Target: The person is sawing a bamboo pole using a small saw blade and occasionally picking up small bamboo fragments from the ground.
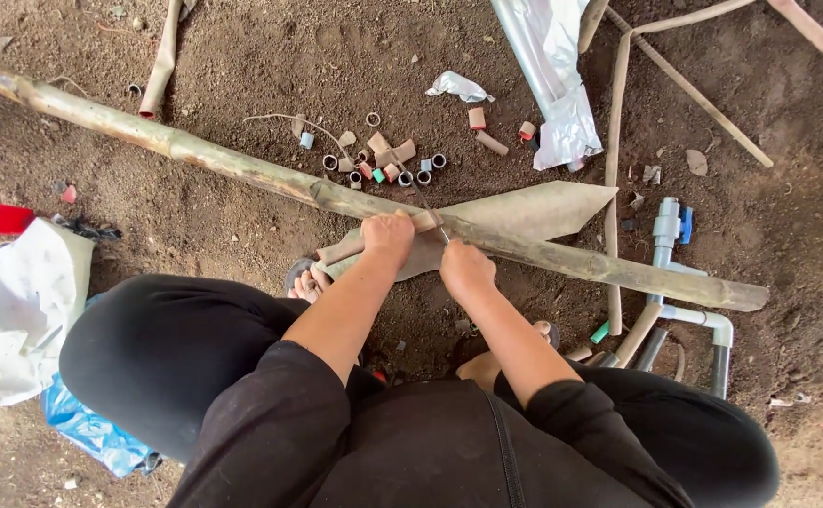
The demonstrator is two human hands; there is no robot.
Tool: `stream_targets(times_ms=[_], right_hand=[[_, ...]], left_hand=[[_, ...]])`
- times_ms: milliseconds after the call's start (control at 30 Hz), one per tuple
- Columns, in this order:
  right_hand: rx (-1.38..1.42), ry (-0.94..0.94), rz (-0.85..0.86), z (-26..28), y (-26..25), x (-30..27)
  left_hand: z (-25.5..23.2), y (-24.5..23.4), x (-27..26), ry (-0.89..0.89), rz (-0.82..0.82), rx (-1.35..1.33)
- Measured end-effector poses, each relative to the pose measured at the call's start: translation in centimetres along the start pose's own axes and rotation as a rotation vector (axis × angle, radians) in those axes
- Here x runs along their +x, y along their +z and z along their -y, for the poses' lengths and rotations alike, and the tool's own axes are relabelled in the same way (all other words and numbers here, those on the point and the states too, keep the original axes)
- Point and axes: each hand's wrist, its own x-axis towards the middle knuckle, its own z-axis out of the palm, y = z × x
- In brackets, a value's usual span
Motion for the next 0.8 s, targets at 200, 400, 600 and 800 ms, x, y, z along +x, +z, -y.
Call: stream_targets(times_ms=[200, 400, 600, 800], right_hand=[[0.061, 0.051, 0.052, -0.3, -2.0, -6.9], [0.062, 0.081, 0.087, 0.2, -1.8, -5.1], [0.066, -0.034, -0.088, 0.3, 1.0, 2.4], [-0.026, 0.078, 0.037, -5.5, 1.2, -11.8]], left_hand=[[-0.5, 0.1, 0.3, -0.02, -0.059, 0.029], [-0.4, 1.9, -0.1, 0.01, -0.284, 0.089], [-0.1, -0.9, 0.0, -0.014, -0.179, 0.011], [-0.5, -1.2, -0.8, -0.002, -0.054, 0.053]])
